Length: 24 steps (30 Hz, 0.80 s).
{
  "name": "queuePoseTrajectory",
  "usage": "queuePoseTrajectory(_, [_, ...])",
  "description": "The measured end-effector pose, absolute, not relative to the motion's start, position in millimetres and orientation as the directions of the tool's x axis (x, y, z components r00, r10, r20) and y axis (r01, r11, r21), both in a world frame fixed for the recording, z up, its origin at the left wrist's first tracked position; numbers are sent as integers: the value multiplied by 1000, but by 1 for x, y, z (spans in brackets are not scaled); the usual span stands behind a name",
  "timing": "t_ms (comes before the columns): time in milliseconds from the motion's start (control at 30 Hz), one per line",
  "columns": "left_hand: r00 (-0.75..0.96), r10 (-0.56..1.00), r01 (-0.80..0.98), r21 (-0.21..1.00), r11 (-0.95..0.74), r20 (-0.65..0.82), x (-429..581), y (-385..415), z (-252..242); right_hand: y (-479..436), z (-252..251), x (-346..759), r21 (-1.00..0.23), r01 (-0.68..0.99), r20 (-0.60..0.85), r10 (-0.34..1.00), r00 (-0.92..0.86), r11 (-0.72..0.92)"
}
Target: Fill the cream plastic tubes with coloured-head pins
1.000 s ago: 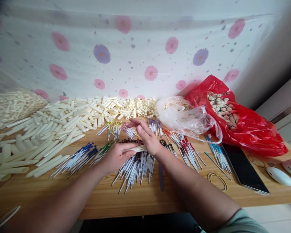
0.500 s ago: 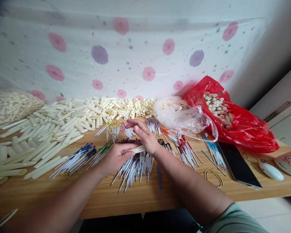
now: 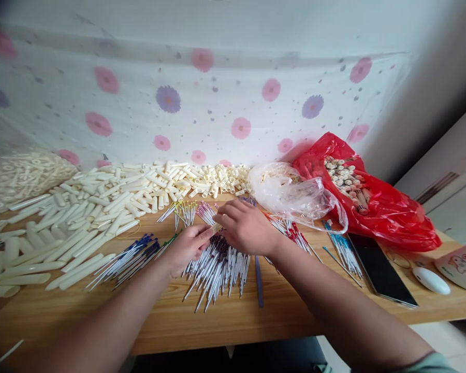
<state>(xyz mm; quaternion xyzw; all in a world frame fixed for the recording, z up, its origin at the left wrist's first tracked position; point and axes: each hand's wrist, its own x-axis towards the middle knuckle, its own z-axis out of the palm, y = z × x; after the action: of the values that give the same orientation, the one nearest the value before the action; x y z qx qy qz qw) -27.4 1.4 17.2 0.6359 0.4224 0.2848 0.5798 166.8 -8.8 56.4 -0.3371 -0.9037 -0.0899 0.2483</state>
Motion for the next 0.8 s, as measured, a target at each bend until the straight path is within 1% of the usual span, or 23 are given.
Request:
queuePoseTrajectory(33, [503,846,195,977,87,-176,-27,0,17,-10,57,165,106,687,401,601,-691,719])
queuePoseTrajectory(67, [528,825,207,973,105,-201,-26,-2,18,-11,57,161,184,720,299,660,-689,669])
queuePoseTrajectory(100, [548,813,242,968,72,-197,-26,-3,18,-11,56,156,233,752,214,722,-659,617])
queuePoseTrajectory(167, [548,830,364,923,-125,-104,-25,-6,19,-8,53,145,275,793,90,806,-585,544])
queuePoseTrajectory(200, [536,844,445,861,-246,-35,-24,-7,19,-5,53,141,278,805,57,827,-559,525])
queuePoseTrajectory(267, [499,863,620,661,-422,83,-23,-10,19,0,54,134,275,818,26,847,-531,505])
queuePoseTrajectory(333, [477,868,752,448,-484,137,-22,-15,19,5,58,130,270,825,-26,861,-509,496])
queuePoseTrajectory(367, [476,866,787,365,-497,153,-22,-17,19,7,60,130,266,824,-60,862,-503,500])
queuePoseTrajectory(433, [489,852,810,265,-523,188,-21,-20,18,7,66,131,259,819,-118,859,-499,512])
queuePoseTrajectory(500, [479,850,812,259,-524,218,-22,-19,19,2,73,133,267,820,-115,862,-494,506])
queuePoseTrajectory(533, [466,857,805,296,-514,220,-23,-18,21,-1,75,133,278,822,-87,865,-494,497])
queuePoseTrajectory(633, [491,855,700,508,-503,170,-25,-12,23,-11,79,134,320,819,2,864,-503,476])
queuePoseTrajectory(667, [513,843,667,543,-510,161,-25,-11,22,-12,78,134,328,819,6,865,-501,472])
queuePoseTrajectory(700, [530,832,657,543,-524,162,-25,-11,21,-12,76,133,331,822,-9,872,-489,464])
queuePoseTrajectory(733, [536,827,669,512,-539,170,-23,-11,18,-10,74,132,330,827,-35,881,-471,455])
queuePoseTrajectory(800, [517,834,726,418,-546,192,-20,-13,13,-5,70,131,318,835,-114,893,-436,448])
